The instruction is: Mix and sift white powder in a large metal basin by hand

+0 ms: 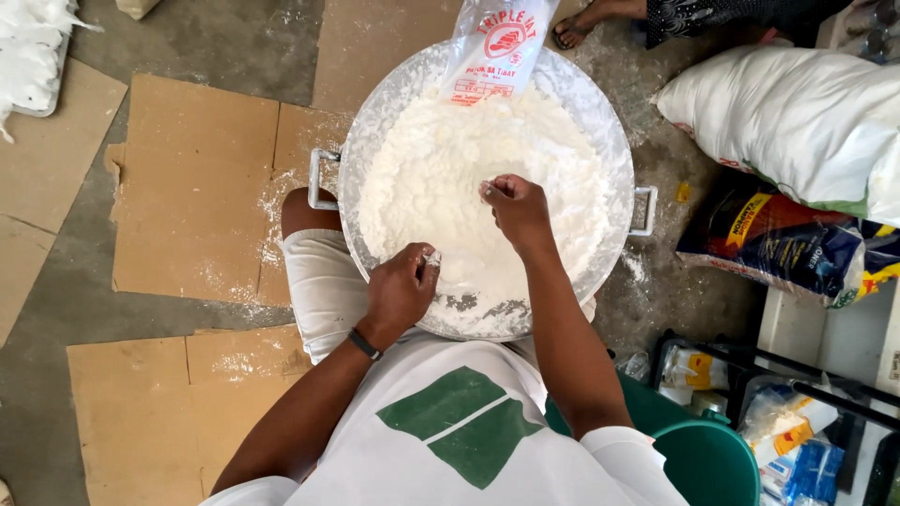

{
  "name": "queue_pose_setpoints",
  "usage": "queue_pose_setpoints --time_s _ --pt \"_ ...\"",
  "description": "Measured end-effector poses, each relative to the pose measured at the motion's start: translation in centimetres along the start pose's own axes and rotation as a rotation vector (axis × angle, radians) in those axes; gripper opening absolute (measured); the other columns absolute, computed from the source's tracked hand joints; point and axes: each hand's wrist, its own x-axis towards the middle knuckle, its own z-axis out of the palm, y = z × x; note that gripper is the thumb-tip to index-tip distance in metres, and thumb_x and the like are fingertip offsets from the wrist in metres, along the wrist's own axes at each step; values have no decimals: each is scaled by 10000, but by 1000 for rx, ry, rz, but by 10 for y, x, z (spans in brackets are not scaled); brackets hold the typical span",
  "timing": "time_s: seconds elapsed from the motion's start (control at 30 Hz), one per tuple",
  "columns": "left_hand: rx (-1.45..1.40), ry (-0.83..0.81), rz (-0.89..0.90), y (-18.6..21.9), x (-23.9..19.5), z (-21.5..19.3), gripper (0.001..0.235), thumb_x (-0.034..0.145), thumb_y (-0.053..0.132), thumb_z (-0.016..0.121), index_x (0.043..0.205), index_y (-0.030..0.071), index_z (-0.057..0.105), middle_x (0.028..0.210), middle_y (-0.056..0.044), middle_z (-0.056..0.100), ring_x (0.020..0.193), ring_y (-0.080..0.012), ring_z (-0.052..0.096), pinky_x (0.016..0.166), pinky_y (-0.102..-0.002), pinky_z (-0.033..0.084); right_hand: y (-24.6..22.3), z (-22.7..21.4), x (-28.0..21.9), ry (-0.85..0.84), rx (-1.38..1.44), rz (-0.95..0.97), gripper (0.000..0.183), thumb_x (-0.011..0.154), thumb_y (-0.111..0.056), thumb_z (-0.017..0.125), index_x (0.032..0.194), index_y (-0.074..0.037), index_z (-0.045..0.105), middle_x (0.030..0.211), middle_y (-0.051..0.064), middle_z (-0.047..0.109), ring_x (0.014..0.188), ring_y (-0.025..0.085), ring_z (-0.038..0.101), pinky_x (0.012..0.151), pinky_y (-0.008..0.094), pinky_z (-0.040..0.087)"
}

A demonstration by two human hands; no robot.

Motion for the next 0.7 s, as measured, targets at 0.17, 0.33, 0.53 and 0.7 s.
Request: queue_pose_setpoints --time_s 0.17,0.33,0.53,0.7 --pt "7 -46 -32 2 0 -2 160 943 279 671 1061 172 688 747 -68 727 705 -314 739 641 -451 588 -1 -33 -50 -69 -128 -26 102 925 -134 699 868 -54 672 546 12 483 473 62 467 451 193 375" --pt "5 -16 -20 1 -2 2 133 952 267 679 1046 173 692 732 -48 719 700 -287 739 635 -412 587 -8 -55 -119 -160 -364 -91 103 907 -135 729 927 -34 725 715 117 621 661 172 546 616 324 481" --pt "-35 -36 -46 11 -2 -9 129 974 253 674 1039 144 700 741 -69 729 702 -299 740 630 -420 588 9 -56 -123 -140 -915 -300 154 933 -243 662 975 -105 718 837 115 714 732 335 722 690 463 570" --pt "-12 -85 -80 14 5 -9 202 980 305 651 1082 140 706 793 -117 745 751 -363 742 682 -505 587 12 -55 -93 -10 -766 -258 216 927 -283 672 996 -84 721 882 144 747 814 370 737 736 504 564"
